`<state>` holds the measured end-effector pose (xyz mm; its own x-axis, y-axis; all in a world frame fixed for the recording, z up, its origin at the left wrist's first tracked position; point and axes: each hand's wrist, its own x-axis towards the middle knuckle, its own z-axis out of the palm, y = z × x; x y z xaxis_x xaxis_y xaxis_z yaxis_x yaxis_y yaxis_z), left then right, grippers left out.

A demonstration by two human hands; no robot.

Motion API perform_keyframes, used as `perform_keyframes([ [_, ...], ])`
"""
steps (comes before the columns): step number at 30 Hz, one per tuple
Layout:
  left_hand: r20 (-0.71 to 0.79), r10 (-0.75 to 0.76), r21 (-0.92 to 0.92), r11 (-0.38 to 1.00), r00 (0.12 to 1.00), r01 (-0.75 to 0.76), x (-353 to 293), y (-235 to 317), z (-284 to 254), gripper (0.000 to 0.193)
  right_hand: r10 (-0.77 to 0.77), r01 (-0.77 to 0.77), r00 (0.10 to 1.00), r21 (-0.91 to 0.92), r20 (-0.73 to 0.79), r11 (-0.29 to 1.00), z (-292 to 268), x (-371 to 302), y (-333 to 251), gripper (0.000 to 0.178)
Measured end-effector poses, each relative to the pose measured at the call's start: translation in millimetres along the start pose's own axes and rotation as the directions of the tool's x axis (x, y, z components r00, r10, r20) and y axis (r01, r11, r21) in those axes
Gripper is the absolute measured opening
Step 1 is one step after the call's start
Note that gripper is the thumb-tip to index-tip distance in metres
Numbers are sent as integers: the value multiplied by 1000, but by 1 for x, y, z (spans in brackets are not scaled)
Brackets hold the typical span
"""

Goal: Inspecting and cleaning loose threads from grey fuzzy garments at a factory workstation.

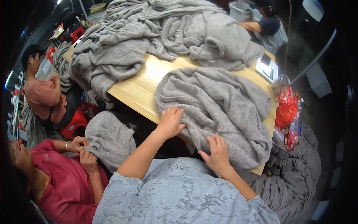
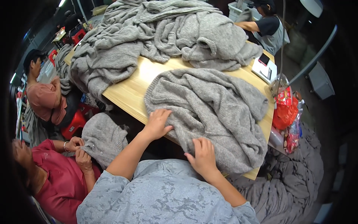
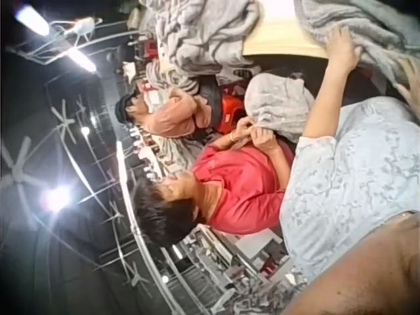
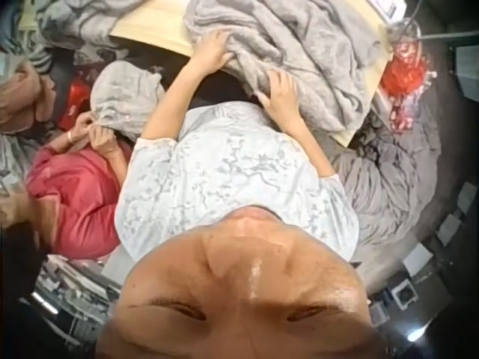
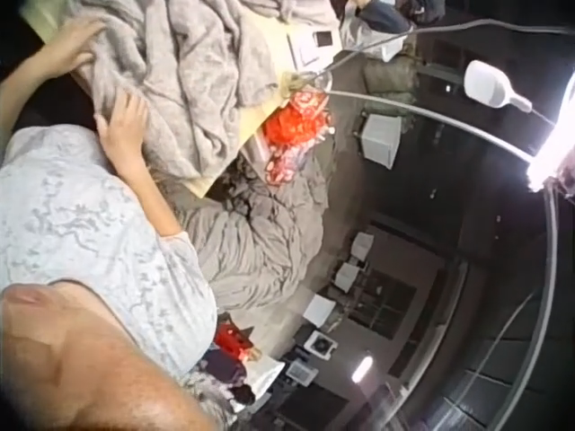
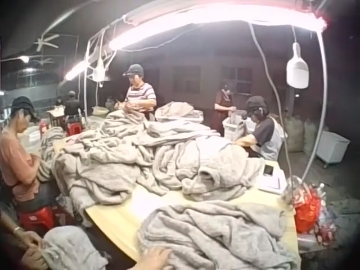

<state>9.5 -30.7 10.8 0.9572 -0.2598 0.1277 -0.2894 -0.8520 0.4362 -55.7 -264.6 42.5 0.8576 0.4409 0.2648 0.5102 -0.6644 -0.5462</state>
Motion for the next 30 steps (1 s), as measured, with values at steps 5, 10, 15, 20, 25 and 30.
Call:
perform_keyframes([
  [5,149,-222,-455,850,964,266,-16,3,-30,25,43,-30,998,-217,56,976,-5,-3,9,57],
  [10,83,32,-628,777,996,27,-37,36,-90,23,-111,94,993,291,41,952,-12,21,-19,66],
  [15,2,176,-731,672,984,-119,-42,54,-114,23,-62,89,993,308,-97,947,1,34,-31,49],
  [20,-522,-240,-674,705,818,-223,-51,3,-144,12,178,-258,923,-204,-342,944,-75,-15,44,32],
  [25,-507,-221,-703,665,833,-251,-41,-28,-135,13,512,-442,794,268,-328,856,-184,-74,77,19],
  [30,-294,-88,-250,968,952,13,34,-24,-77,14,462,-461,884,291,67,839,-205,-38,111,28],
])
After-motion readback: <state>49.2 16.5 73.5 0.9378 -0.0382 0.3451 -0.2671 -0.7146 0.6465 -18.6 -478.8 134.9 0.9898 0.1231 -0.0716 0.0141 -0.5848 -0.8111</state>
